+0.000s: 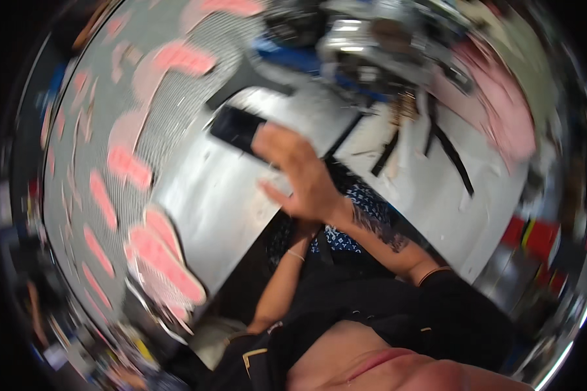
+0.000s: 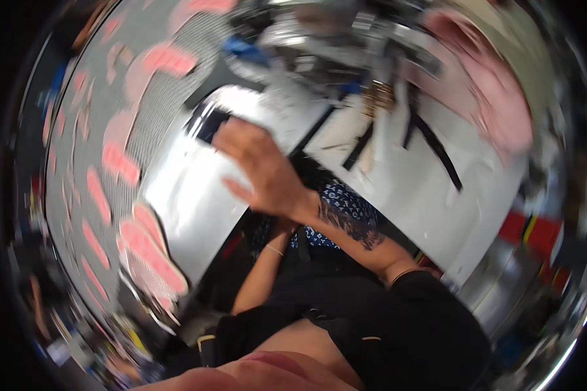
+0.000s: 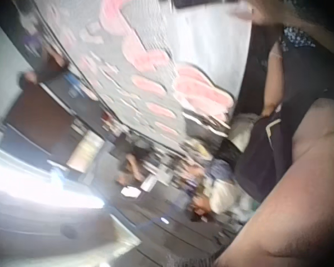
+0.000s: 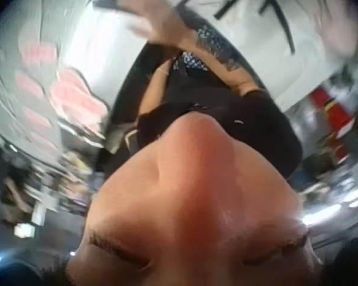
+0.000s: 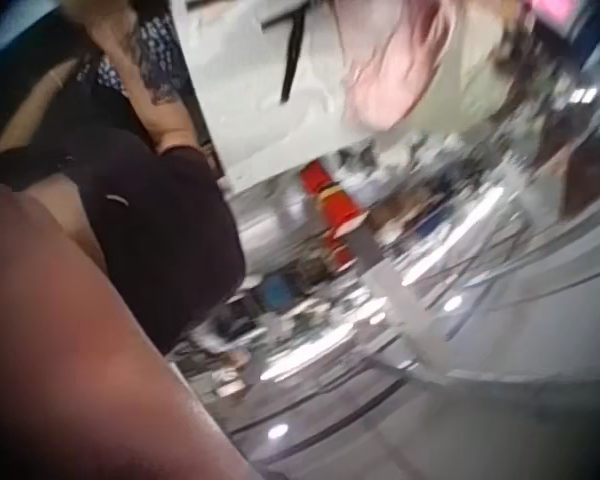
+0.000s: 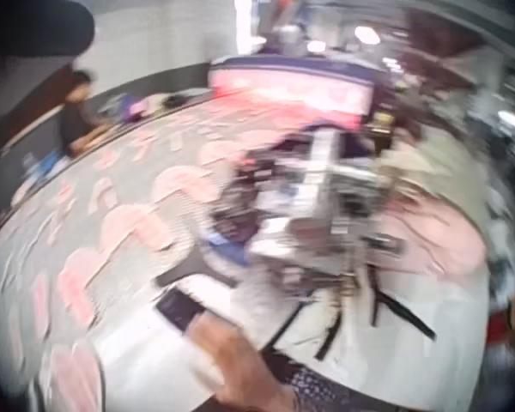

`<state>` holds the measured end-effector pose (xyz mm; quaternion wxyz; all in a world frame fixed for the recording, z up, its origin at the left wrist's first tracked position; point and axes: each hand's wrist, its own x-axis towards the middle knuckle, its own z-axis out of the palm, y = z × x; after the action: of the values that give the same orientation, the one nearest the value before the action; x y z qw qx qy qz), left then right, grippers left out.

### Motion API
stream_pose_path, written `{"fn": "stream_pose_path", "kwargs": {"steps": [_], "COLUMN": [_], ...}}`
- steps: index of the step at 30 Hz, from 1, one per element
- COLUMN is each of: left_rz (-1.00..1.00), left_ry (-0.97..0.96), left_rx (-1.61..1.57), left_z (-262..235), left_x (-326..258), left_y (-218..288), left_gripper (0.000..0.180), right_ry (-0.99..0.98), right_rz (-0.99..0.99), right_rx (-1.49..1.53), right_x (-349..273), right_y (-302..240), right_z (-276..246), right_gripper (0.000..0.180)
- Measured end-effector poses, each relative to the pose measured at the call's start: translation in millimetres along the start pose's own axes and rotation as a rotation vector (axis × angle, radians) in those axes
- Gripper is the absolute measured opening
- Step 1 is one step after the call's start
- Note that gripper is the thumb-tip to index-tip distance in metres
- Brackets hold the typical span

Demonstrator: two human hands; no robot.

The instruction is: The person assembles pink flip-flops by picking up pink mesh insoles and attaching them to white slipper soles. They repeatedly pick up a mesh insole, align it with a sole, and press it into place on a metal workbench. The person also briefly handles a small black strap and a phone on the table.

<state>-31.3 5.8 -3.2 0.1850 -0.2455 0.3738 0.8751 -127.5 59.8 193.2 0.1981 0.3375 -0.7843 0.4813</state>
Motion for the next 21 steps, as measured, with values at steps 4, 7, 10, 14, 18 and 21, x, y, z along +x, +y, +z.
{"fn": "stream_pose_path", "kwargs": {"steps": [4,7,10,14,18,21], "left_rz": [0.027,0.013,0.029,-0.142,-0.198,-0.141], "left_ry": [-0.165,-0.117,-0.077,-0.131,-0.153,-0.174], "left_rx": [0.045,0.186,0.3,0.061,-0.051,-0.004], "left_z": [-16,-5,-12,4,7,4], "left_x": [8,-1,3,2,5,1], "left_y": [-7,-3,-19,-12,-11,-9], "left_gripper": [0.017,0.013,0.025,0.029,0.03,0.029], "right_ry": [-0.04,0.094,0.223,0.198,0.171,0.233], "right_rz": [0.02,0.187,0.343,0.402,0.28,0.266], "right_rx": [-0.007,-0.388,-0.938,-1.455,-1.652,-1.541], "right_x": [-44,-58,-73,-101,-122,-106], "right_y": [-16,1,61,137,186,179], "right_z": [-89,-171,-261,-363,-381,-374], "right_gripper": [0.052,0.046,0.047,0.037,0.025,0.014]}}
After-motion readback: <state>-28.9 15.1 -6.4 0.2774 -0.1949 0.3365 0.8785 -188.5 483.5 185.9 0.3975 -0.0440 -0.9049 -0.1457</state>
